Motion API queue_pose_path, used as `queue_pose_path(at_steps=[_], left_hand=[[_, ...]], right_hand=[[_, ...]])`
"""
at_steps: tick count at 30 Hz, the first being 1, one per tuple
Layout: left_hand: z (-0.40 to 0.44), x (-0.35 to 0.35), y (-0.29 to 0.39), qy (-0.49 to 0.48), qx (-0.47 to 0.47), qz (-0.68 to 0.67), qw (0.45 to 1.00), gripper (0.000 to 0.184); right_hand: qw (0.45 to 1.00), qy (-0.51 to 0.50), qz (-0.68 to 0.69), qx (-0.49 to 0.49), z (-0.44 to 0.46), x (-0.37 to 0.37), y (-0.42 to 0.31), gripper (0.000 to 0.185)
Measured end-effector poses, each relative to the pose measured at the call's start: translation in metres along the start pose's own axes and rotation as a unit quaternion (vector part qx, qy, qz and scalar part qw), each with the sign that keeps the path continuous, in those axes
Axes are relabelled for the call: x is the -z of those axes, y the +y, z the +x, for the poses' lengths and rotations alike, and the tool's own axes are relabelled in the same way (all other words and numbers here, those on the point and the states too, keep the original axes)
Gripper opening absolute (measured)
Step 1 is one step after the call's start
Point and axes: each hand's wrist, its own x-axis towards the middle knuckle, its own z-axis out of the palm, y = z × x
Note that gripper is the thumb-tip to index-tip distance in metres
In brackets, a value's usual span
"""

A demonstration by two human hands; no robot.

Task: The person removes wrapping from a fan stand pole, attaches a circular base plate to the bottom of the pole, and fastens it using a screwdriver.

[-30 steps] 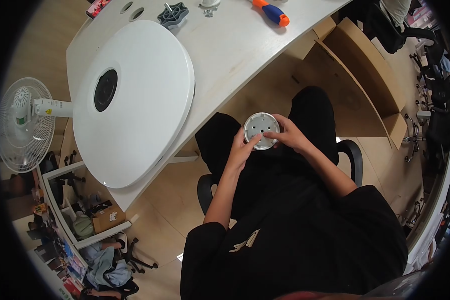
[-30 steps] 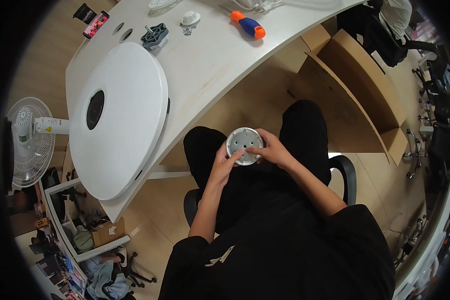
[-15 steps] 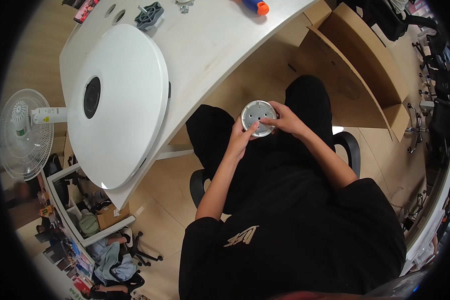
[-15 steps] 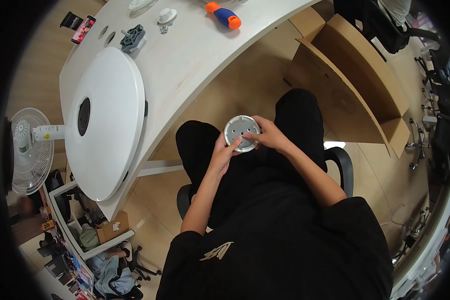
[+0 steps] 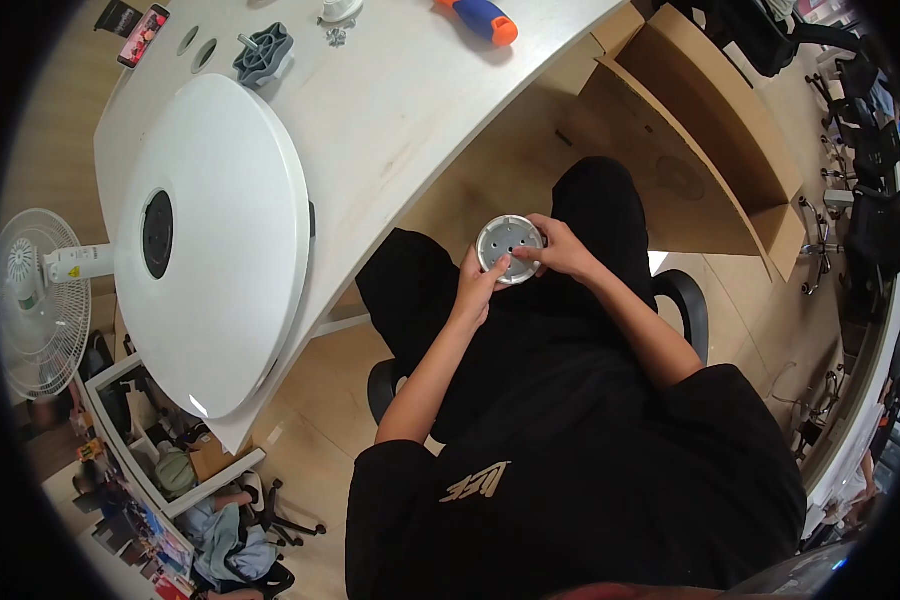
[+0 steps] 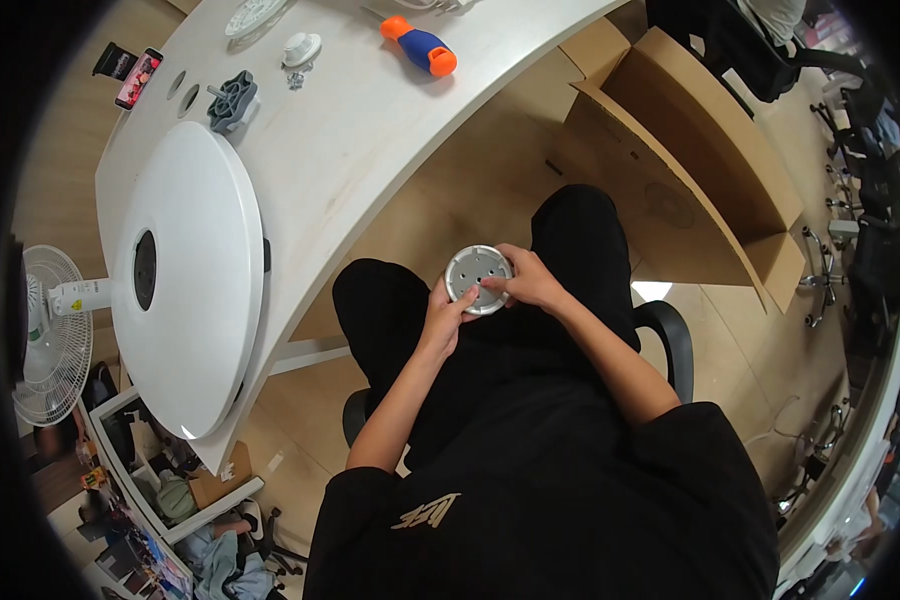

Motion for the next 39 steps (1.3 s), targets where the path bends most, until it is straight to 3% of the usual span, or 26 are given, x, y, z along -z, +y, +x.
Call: queue_pose_path(at_steps=[10, 13, 22, 39], left_hand=[[0.004, 0.003, -0.015, 0.03, -0.01, 0.034, 0.999, 0.044], [0.009, 0.007, -0.019, 0.034, 0.001, 0.019, 0.999, 0.045], [0.012, 0.012, -0.021, 0.06, 0.034, 0.006, 0.998, 0.047], [0.013, 0.011, -0.021, 0.05, 0.027, 0.008, 0.998, 0.052]], right_hand=[[1.0, 0.002, -0.008, -0.023, 0.011, -0.006, 0.018, 0.048], [1.0, -0.016, 0.008, -0.011, 0.018, -0.005, 0.023, 0.05], [0.981, -0.116, 0.11, -0.106, 0.034, 0.004, 0.042, 0.046], [0.984, -0.125, 0.103, -0.068, 0.032, 0.003, 0.047, 0.054]])
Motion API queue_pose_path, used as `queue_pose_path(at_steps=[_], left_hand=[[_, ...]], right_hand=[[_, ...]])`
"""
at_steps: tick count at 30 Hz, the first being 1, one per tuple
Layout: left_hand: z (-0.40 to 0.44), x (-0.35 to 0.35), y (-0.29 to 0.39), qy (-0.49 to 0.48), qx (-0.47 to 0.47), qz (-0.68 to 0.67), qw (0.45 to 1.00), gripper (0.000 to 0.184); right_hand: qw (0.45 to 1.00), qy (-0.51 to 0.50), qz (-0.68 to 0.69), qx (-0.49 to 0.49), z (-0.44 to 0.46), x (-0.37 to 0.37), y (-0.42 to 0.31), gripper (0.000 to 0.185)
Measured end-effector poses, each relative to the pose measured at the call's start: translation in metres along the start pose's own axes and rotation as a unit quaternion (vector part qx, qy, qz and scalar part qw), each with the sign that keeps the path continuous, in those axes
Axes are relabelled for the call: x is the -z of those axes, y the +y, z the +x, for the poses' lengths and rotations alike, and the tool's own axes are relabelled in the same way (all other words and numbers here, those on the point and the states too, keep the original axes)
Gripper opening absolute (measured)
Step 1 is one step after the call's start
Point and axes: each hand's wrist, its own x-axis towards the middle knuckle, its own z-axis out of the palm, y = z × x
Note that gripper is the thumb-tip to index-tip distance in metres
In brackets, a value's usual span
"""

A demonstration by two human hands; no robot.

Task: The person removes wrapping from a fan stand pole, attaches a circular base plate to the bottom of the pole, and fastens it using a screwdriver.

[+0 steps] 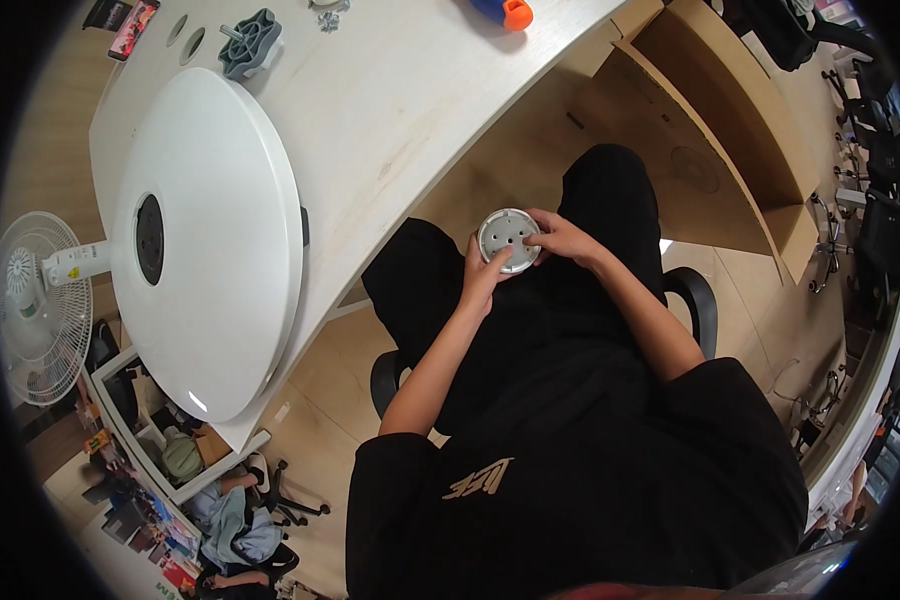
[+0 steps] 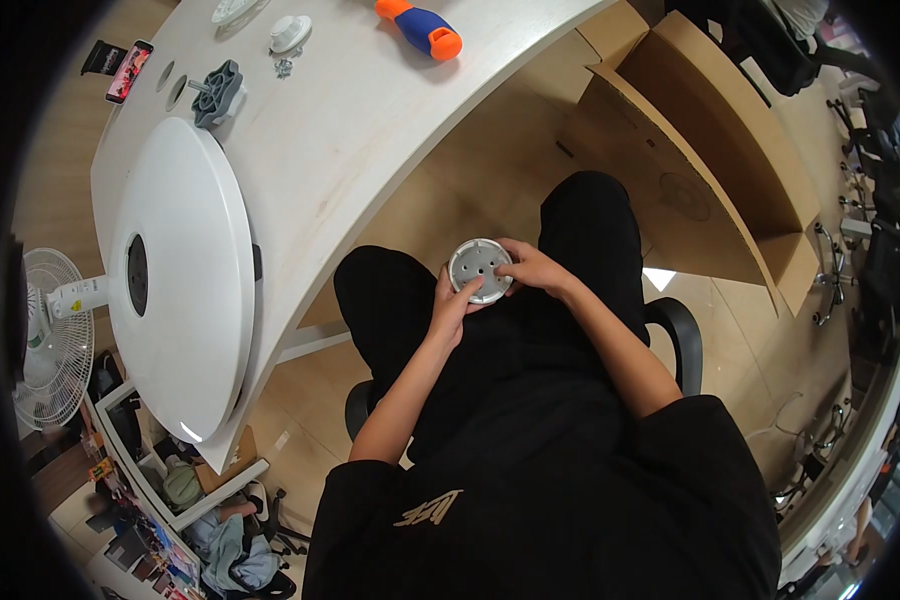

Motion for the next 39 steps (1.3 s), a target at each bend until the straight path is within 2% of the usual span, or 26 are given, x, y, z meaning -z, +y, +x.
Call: queue_pose_path(at_steps=[10, 13, 16, 19, 39], left_hand=[[0.002, 0.002, -0.004, -0.005, -0.002, -0.004, 1.0, 0.05], [0.002, 0.002, -0.004, -0.003, -0.001, -0.003, 1.0, 0.05], [0.002, 0.001, -0.004, -0.002, 0.001, -0.007, 1.0, 0.051], [0.002, 0.002, -0.005, -0.007, -0.003, -0.011, 1.0, 0.051], [0.002, 0.001, -0.005, -0.007, -0.006, 0.0, 1.0, 0.052]], right_hand=[[1.0, 0.025, -0.017, -0.003, 0.002, -0.002, 0.003, 0.055], [0.996, 0.071, -0.052, -0.009, 0.002, -0.01, -0.003, 0.054], [0.99, 0.109, -0.081, 0.023, 0.005, -0.014, 0.006, 0.053], [0.988, 0.12, -0.085, 0.034, 0.004, -0.014, 0.007, 0.053], [0.983, 0.123, -0.125, 0.045, 0.008, -0.011, 0.01, 0.052]])
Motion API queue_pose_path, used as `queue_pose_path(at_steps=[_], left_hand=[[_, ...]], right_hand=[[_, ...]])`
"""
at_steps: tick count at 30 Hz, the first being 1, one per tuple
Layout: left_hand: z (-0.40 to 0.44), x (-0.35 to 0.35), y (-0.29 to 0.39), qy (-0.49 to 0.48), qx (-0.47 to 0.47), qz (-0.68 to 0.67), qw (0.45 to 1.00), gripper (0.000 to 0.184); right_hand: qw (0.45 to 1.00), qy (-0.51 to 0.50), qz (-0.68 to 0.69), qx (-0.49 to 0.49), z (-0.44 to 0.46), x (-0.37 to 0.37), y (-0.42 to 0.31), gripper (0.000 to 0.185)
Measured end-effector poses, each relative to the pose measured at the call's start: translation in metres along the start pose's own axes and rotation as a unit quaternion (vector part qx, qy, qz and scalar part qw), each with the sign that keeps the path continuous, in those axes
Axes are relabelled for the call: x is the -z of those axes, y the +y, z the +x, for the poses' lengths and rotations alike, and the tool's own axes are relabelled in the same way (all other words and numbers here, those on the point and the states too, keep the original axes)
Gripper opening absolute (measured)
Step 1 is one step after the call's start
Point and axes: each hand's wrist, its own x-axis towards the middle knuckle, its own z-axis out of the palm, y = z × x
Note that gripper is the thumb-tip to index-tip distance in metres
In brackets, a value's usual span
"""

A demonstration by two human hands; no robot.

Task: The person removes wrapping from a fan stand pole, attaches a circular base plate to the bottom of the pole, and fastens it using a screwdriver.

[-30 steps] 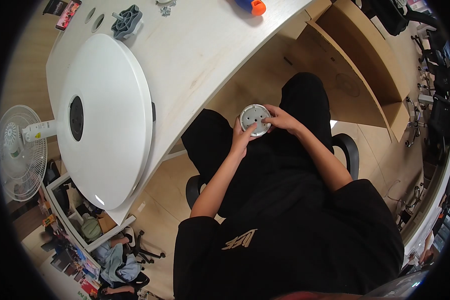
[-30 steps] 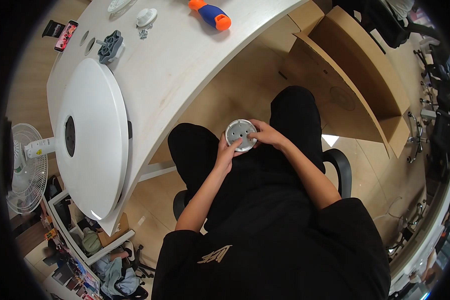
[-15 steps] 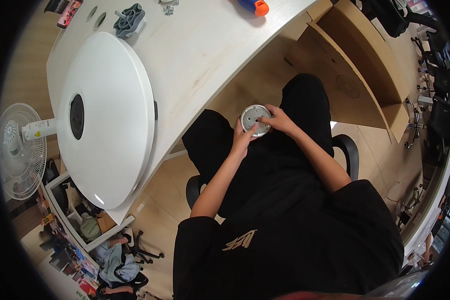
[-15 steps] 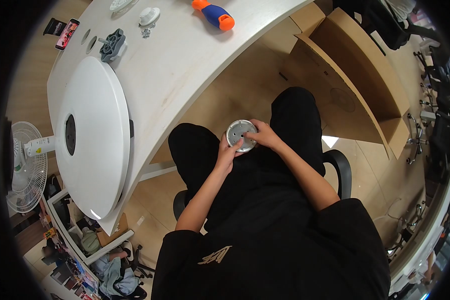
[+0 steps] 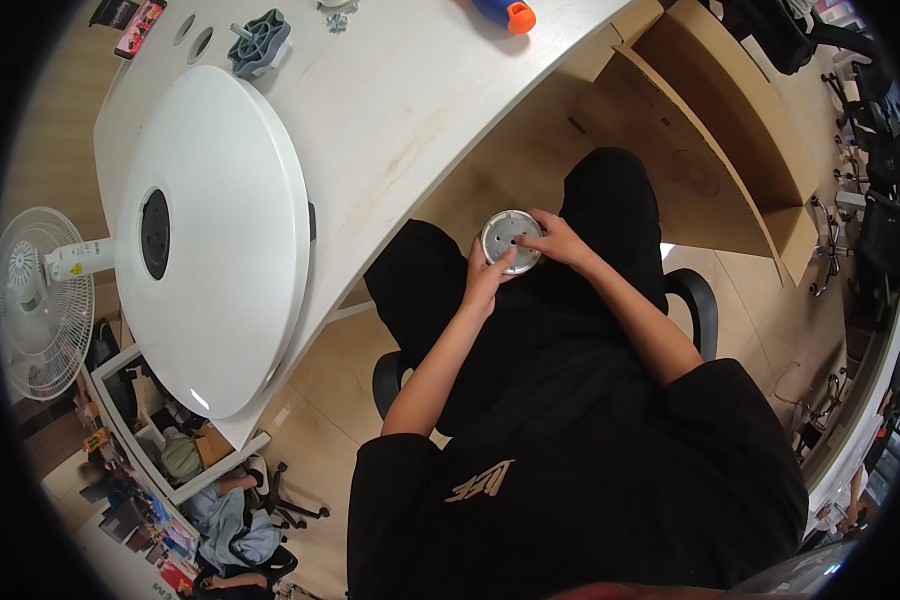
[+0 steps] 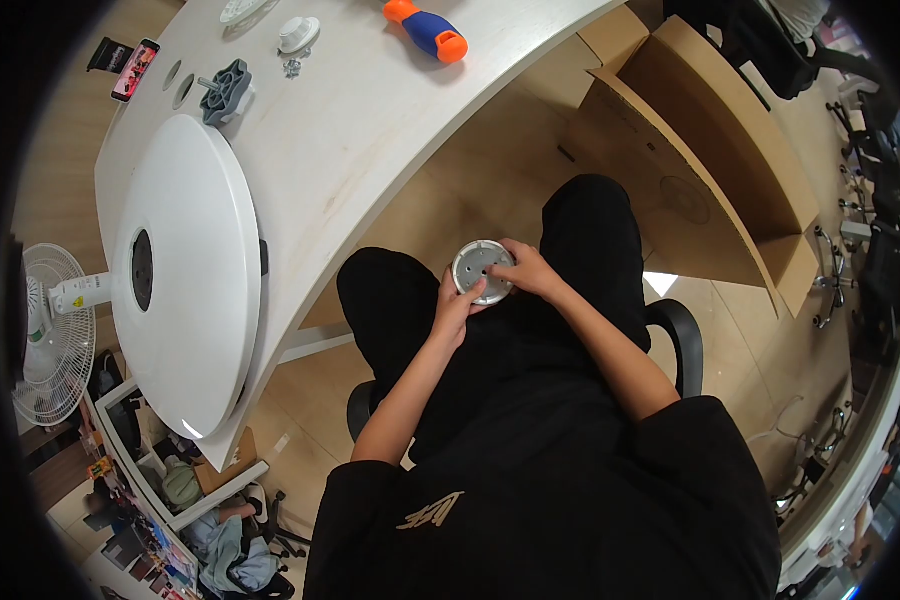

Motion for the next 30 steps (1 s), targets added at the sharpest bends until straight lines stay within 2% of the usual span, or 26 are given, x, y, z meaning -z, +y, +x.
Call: queue_pose_path(at_steps=[7, 16, 30], left_hand=[[-0.001, 0.0, 0.0, 0.002, 0.001, 0.001, 1.0, 0.052], [-0.001, 0.001, -0.001, 0.0, 0.0, -0.007, 1.0, 0.051], [-0.001, 0.001, -0.001, 0.008, -0.004, 0.0, 1.0, 0.053]], right_hand=[[0.994, -0.025, 0.09, -0.051, 0.0, 0.003, -0.008, 0.048], [0.999, 0.015, 0.031, -0.035, -0.002, -0.001, -0.012, 0.044], [0.999, 0.011, 0.04, -0.034, -0.001, -0.001, -0.01, 0.041]])
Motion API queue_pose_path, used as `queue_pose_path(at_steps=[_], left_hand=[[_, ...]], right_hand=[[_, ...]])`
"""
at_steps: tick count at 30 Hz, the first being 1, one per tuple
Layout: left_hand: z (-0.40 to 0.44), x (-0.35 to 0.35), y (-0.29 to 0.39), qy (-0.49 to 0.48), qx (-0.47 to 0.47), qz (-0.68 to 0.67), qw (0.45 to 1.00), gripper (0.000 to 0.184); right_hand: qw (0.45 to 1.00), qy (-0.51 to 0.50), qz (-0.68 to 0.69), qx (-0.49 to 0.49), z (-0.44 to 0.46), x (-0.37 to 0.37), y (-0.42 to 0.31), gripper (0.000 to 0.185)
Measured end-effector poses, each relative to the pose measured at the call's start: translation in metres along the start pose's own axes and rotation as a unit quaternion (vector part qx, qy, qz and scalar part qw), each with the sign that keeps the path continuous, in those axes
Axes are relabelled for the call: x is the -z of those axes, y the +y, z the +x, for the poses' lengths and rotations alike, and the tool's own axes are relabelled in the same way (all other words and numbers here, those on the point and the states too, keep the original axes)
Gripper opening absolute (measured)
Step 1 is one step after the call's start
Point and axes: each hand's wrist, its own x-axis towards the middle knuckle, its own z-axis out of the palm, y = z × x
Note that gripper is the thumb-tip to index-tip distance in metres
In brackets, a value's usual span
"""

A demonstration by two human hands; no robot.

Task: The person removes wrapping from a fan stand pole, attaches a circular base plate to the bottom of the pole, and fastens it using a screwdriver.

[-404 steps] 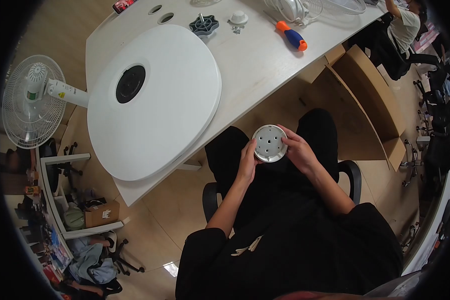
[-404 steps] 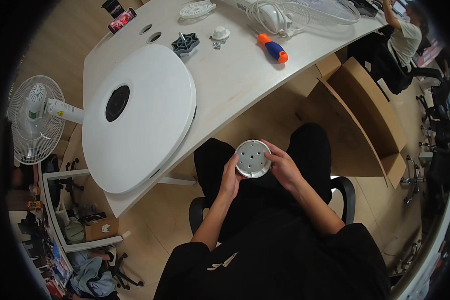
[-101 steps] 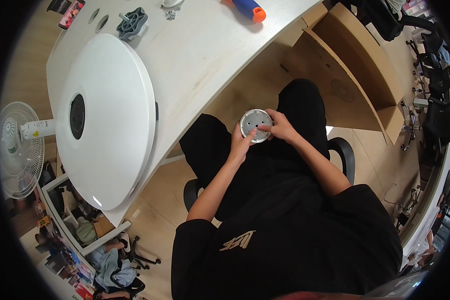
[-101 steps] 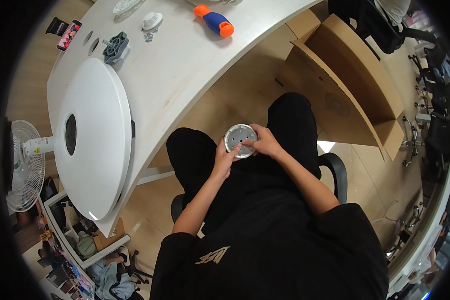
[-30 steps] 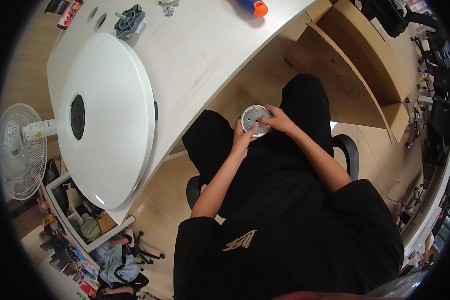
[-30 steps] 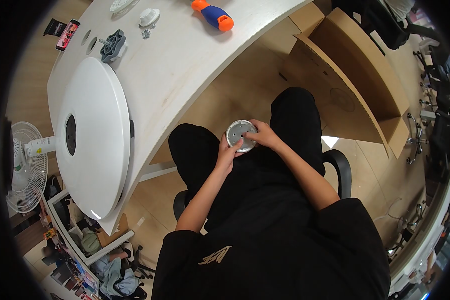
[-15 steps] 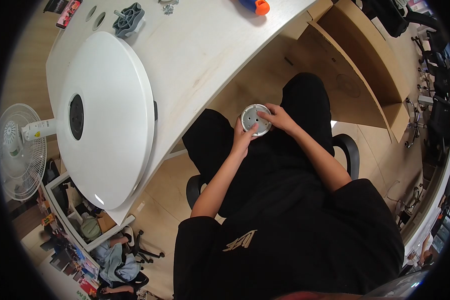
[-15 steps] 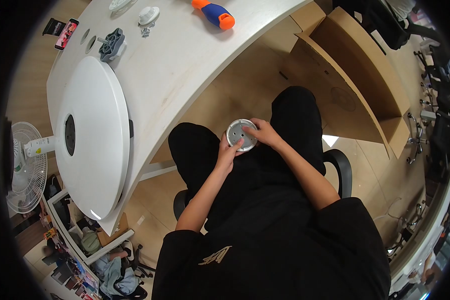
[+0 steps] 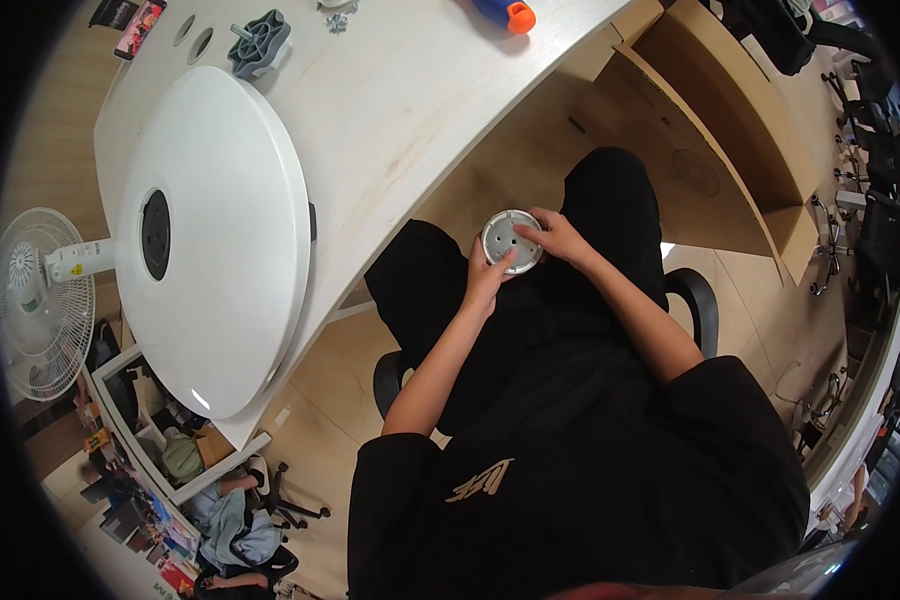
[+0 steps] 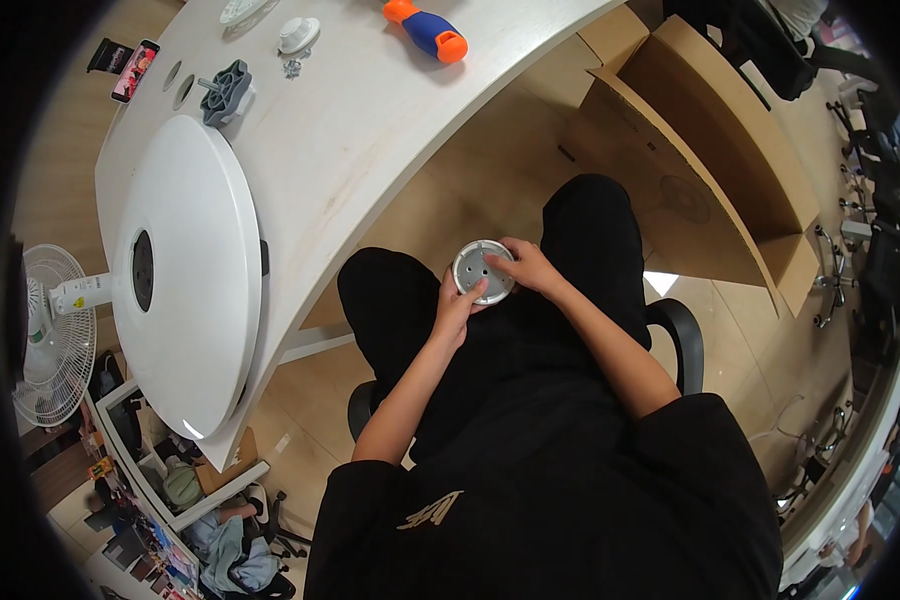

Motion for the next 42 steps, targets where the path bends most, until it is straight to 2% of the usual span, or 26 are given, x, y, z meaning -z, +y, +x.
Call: queue_pose_path(at_steps=[5, 8, 10, 11, 12, 17, 20, 21, 23, 24, 27, 30, 31, 35, 38, 41, 42], left_hand=[[0.005, 0.004, -0.009, 0.004, 0.017, 0.007, 1.0, 0.053], [0.006, 0.002, -0.011, 0.017, 0.023, 0.026, 0.999, 0.053], [0.008, 0.003, -0.016, 0.024, 0.017, 0.016, 0.999, 0.053], [0.008, 0.003, -0.016, 0.022, 0.017, 0.021, 0.999, 0.053], [0.009, 0.003, -0.015, 0.02, 0.018, 0.025, 0.999, 0.054], [0.01, 0.003, -0.017, 0.015, 0.012, 0.024, 1.0, 0.054], [0.013, 0.004, -0.015, 0.016, 0.009, 0.032, 0.999, 0.056], [0.012, 0.004, -0.015, 0.015, 0.01, 0.035, 0.999, 0.057], [0.011, 0.004, -0.015, 0.013, 0.009, 0.037, 0.999, 0.057], [0.012, 0.004, -0.015, 0.012, 0.01, 0.037, 0.999, 0.058], [0.016, 0.005, -0.019, 0.013, 0.017, 0.041, 0.999, 0.058], [0.015, 0.005, -0.017, -0.003, 0.001, 0.025, 1.0, 0.058], [0.015, 0.006, -0.018, -0.008, 0.002, 0.018, 1.0, 0.058], [0.016, 0.007, -0.016, -0.02, 0.012, 0.016, 1.0, 0.058], [0.014, 0.004, -0.013, -0.016, 0.005, 0.015, 1.0, 0.057], [0.015, 0.006, -0.015, -0.022, -0.013, 0.001, 1.0, 0.056], [0.016, 0.006, -0.016, -0.027, -0.02, -0.006, 0.999, 0.057]], right_hand=[[0.999, 0.042, -0.028, 0.02, 0.008, -0.005, 0.015, 0.045], [0.993, 0.066, -0.08, 0.057, 0.009, -0.006, 0.018, 0.041], [0.992, 0.07, -0.094, 0.038, 0.009, -0.006, 0.016, 0.048], [0.984, 0.091, -0.124, 0.091, 0.019, -0.007, 0.035, 0.048], [0.991, 0.074, -0.097, 0.047, 0.012, -0.007, 0.023, 0.049], [0.983, 0.099, -0.134, 0.081, 0.013, -0.008, 0.025, 0.048], [0.982, 0.098, -0.149, 0.065, 0.011, -0.009, 0.019, 0.048], [0.979, 0.091, -0.169, 0.066, 0.009, -0.007, 0.015, 0.05], [0.944, 0.112, -0.279, 0.134, 0.003, 0.002, 0.007, 0.051], [0.92, 0.121, -0.332, 0.168, 0.0, 0.005, -0.002, 0.052], [0.891, 0.166, -0.384, 0.177, -0.032, 0.015, -0.074, 0.046], [0.904, 0.108, -0.296, 0.29, -0.055, 0.022, -0.144, 0.033], [0.91, 0.094, -0.257, 0.312, -0.068, 0.019, -0.175, 0.023], [0.895, 0.092, -0.183, 0.397, -0.082, 0.01, -0.244, 0.014], [0.84, 0.131, -0.221, 0.479, -0.062, 0.004, -0.275, 0.012], [0.825, 0.181, -0.26, 0.468, -0.049, 0.001, -0.302, 0.012], [0.779, 0.248, -0.297, 0.493, -0.041, 0.005, -0.309, 0.013]])
